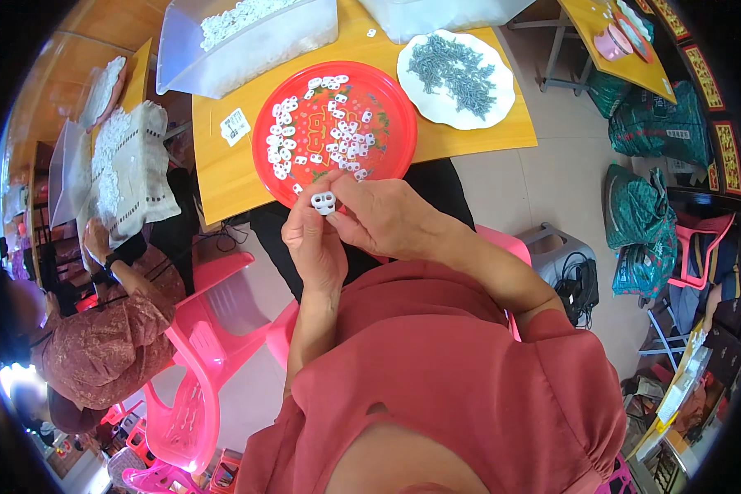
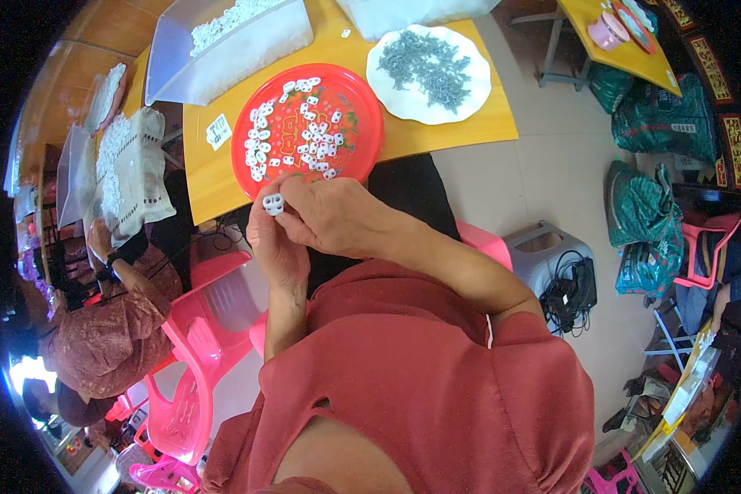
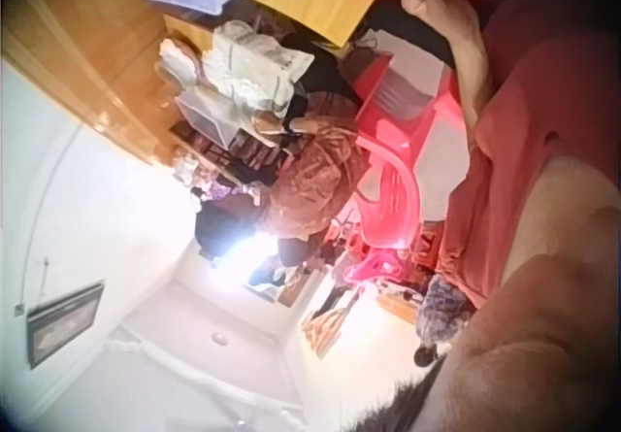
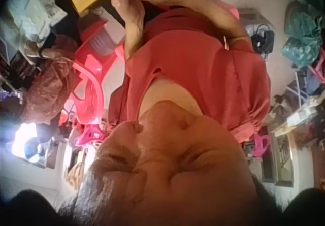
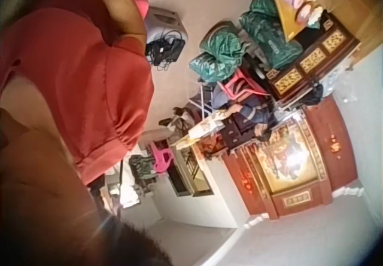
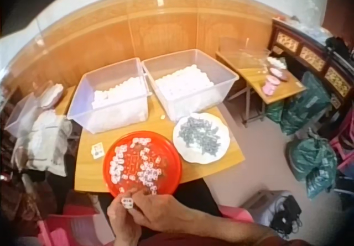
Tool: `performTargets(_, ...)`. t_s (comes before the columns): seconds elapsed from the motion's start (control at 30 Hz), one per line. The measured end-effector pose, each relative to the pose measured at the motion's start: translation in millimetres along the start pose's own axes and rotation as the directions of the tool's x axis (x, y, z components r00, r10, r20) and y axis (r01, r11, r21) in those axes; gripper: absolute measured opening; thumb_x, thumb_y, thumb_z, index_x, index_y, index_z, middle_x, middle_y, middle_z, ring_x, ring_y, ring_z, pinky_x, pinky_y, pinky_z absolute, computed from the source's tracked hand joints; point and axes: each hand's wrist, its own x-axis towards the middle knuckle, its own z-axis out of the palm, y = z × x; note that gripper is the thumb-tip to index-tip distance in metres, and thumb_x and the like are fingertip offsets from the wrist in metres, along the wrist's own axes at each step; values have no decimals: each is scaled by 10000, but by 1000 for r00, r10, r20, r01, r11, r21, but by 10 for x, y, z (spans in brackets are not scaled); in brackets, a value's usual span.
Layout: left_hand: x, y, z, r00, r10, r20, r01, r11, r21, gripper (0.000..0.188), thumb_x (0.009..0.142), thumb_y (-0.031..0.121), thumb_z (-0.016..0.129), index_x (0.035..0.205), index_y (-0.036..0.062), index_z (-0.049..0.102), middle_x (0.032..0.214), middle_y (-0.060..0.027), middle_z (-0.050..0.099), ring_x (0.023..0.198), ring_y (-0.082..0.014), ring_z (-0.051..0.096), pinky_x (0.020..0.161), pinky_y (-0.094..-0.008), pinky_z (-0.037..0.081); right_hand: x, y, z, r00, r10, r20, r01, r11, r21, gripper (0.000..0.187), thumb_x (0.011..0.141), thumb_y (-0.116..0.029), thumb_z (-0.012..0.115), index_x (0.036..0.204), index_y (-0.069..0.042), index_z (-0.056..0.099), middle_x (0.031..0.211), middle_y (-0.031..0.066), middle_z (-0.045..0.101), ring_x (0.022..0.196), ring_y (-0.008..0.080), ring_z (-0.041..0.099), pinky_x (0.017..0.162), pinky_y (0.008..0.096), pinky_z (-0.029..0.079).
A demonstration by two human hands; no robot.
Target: Assembling small white plastic components by hand.
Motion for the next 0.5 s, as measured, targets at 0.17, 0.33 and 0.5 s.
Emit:
performTargets(0.17, -22, 22, 68, 997, 58, -57, -47, 983, 179, 495, 942, 381, 473, 1165, -58, 515, 1055, -109, 593, 975, -179, 574, 864, -321, 450, 29, -33, -54, 997, 49, 62, -51, 998, 34, 183, 822, -129, 584, 895, -15, 460, 650, 153, 552, 588, 335, 580, 508, 390, 450)
performTargets(0.33, -42, 16, 50, 996, 86, -20, -80, 977, 196, 481, 948, 375, 463, 1151, -57, 527, 1014, -82, 598, 923, -147, 572, 828, -288, 448, 14, -7, -14, 1000, -9, 6, 9, 996, 86, 175, 827, -136, 576, 877, -19, 456, 612, 141, 526, 537, 318, 562, 471, 372, 432)
performTargets(0.5, -61, 55, 116, 998, 41, -57, -34, 993, 109, 417, 935, 296, 520, 1115, -78, 563, 1128, -143, 586, 990, -173, 568, 877, -309, 449, 16, -2, 14, 999, -29, -18, 30, 999, 31, 213, 807, -189, 568, 901, -22, 476, 567, 129, 537, 523, 312, 589, 458, 405, 455)
